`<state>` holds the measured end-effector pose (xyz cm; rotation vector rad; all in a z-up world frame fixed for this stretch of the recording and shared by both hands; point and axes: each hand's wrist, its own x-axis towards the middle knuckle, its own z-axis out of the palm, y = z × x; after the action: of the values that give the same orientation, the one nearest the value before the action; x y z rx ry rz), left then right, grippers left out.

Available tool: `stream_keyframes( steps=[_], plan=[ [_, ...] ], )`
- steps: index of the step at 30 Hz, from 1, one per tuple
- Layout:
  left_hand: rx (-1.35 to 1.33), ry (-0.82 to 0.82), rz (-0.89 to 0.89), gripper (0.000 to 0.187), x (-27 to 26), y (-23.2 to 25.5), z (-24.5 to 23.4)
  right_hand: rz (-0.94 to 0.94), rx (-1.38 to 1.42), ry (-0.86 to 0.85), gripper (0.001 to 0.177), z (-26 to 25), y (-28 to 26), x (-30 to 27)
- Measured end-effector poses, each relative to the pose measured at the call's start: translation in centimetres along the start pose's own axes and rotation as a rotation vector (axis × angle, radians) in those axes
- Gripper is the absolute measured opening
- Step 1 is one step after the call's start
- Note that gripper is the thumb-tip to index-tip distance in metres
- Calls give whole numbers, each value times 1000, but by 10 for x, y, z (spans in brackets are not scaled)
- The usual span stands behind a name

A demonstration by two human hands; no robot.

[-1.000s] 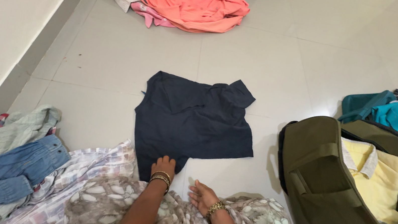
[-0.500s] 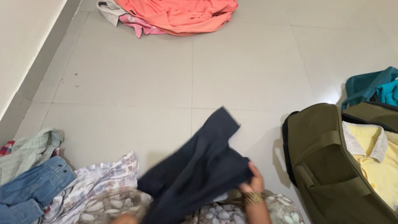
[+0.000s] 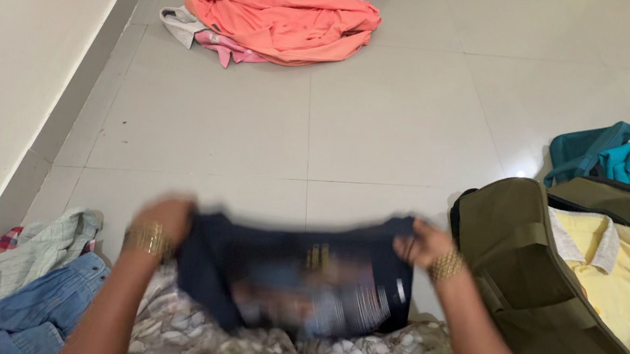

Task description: The person folds a yellow shirt and a dark t-shirt by hand on the floor, smoothing the fabric and placing the folded shirt into a green bag.

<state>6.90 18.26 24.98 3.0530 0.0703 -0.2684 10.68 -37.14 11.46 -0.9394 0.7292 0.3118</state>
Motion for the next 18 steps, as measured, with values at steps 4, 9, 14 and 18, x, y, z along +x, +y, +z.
stream_keyframes(
  steps=[4, 9, 14, 18],
  plan=[
    [-265, 980, 42, 27, 40, 28, -111, -463, 225, -481, 13, 86, -115, -60],
    [-377, 1316, 262, 33, -25, 27, -160, -773, 220, -617, 18, 105, -140, -155],
    [-291, 912, 69, 36, -82, -3, -67, -729, 136, -418, 9, 30, -77, -105],
    [-155, 181, -161, 31, -75, -16, 60, -488, -75, -12, 12, -39, 16, -26]
  ],
)
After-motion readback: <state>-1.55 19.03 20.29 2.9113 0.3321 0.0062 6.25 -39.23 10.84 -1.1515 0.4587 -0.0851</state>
